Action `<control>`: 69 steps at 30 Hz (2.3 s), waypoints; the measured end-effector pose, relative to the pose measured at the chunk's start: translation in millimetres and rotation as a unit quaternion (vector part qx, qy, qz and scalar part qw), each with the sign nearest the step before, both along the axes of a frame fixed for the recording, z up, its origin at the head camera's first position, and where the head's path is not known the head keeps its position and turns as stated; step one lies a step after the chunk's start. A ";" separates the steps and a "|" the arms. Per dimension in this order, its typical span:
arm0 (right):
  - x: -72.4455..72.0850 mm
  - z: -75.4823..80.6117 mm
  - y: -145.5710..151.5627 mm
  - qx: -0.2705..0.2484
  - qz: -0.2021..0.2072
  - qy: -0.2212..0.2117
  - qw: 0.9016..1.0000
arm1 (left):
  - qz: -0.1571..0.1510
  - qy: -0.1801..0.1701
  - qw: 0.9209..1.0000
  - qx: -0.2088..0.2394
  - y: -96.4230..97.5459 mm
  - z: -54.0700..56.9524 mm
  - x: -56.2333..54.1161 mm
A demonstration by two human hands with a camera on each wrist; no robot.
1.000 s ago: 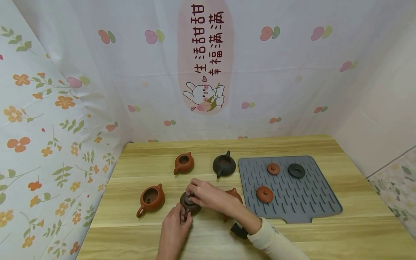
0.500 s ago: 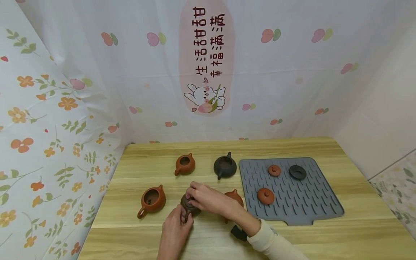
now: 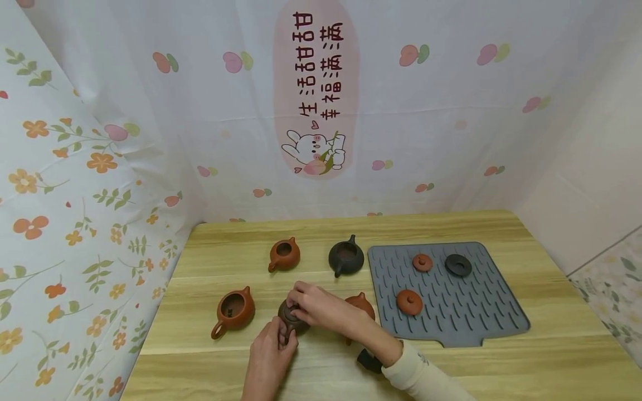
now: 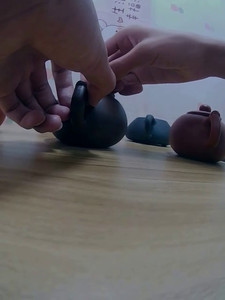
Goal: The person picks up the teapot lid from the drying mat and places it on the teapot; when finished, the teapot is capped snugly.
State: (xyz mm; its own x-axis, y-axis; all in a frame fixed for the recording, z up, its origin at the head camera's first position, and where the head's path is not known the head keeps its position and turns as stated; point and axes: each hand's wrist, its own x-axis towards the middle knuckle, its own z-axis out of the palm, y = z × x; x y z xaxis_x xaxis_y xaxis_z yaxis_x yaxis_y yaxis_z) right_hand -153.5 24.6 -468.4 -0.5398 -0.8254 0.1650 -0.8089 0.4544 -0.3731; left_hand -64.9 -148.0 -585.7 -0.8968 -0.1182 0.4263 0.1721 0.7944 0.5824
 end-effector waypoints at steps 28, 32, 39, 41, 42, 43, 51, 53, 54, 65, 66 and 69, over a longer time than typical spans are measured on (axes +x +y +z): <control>2.2 14.5 177.7 -0.096 -0.210 0.047 0.972 | 0.030 0.137 0.990 -0.025 -112.3 70.1 13.0; 5.1 11.0 186.7 -0.080 -0.217 0.053 0.971 | 0.031 0.108 0.993 -0.037 -114.6 69.7 11.8; 9.5 2.0 197.3 -0.024 -0.239 0.009 0.971 | 0.036 0.051 0.998 -0.033 -116.6 68.6 10.0; 10.2 -0.7 200.3 -0.016 -0.239 0.005 0.971 | 0.032 0.050 0.998 -0.033 -117.9 67.2 9.3; 10.8 -2.0 201.8 -0.013 -0.240 0.005 0.971 | 0.029 0.051 0.998 -0.033 -118.1 66.6 8.9; 11.5 -3.2 202.9 -0.012 -0.240 0.006 0.971 | 0.026 0.053 0.998 -0.033 -118.7 65.8 8.4; 18.1 -12.0 207.9 -0.023 -0.244 0.021 0.969 | 0.013 0.075 0.997 -0.033 -120.2 61.8 7.9; 19.6 -12.8 208.1 -0.024 -0.244 0.014 0.969 | 0.013 0.075 0.997 -0.031 -120.8 61.9 8.3; 20.3 -13.2 208.0 -0.023 -0.247 0.008 0.969 | 0.013 0.074 0.997 -0.030 -121.1 62.1 8.3; 21.0 -18.0 211.7 -0.014 -0.277 -0.011 0.961 | 0.014 0.065 0.997 -0.032 -121.5 60.5 10.7; 21.0 -18.5 212.0 -0.014 -0.279 -0.011 0.960 | 0.013 0.068 0.997 -0.034 -121.7 60.0 10.7; 21.4 -19.6 212.2 -0.012 -0.281 -0.007 0.960 | 0.007 0.075 0.996 -0.040 -122.0 58.9 10.4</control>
State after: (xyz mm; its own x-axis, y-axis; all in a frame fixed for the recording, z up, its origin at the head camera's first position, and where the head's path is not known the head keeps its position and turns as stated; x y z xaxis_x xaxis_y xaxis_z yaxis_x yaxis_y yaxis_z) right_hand -132.1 236.8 -488.0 -0.9012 -0.3988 0.1700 -0.4329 0.8085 -0.3985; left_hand -54.5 -270.0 -526.8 -0.8202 -0.0916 0.5647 0.2410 0.8399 0.4863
